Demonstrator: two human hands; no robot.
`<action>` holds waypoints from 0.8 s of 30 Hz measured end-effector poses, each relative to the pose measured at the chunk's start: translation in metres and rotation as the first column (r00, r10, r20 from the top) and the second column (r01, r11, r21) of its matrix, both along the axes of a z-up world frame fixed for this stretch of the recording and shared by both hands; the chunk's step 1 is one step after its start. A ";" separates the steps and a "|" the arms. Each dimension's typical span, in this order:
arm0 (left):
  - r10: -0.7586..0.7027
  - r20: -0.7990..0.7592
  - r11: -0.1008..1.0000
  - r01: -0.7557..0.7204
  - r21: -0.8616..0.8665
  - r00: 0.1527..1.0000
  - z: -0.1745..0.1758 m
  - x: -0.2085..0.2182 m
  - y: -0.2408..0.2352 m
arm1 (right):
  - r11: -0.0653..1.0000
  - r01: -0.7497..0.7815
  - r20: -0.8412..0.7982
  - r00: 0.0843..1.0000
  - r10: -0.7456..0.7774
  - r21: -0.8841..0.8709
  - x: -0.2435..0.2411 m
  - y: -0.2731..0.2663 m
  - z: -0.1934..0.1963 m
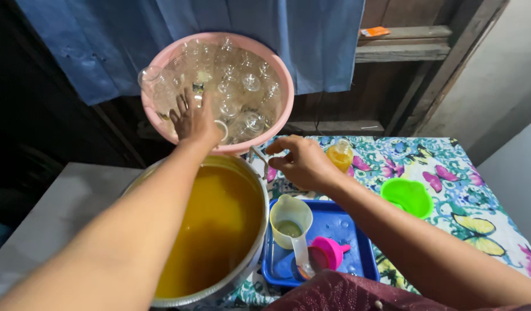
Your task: The person scoops yellow liquid from a large pot using a measuring cup and pours it through a pink funnel into clear plastic bottles placed on a blue tray. The person repeats this process for multiple bottles, arranging filled bottles on the table.
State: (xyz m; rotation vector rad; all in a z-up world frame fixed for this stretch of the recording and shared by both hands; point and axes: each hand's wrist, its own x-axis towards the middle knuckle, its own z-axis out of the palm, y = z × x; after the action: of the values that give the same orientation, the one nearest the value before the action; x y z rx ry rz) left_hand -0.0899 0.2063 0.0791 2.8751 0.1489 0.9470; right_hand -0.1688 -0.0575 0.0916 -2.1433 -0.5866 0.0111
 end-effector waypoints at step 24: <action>-0.337 0.429 -0.371 0.300 -0.879 0.838 0.033 -0.104 -0.057 | 0.683 0.447 -0.753 0.616 0.233 0.577 0.006 -0.023 0.019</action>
State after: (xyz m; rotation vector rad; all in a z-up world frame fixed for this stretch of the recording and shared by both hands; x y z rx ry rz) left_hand -0.1941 0.1497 0.1124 1.0626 0.0033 0.2307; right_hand -0.1626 -0.0807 0.1110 -1.1547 0.1209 0.5490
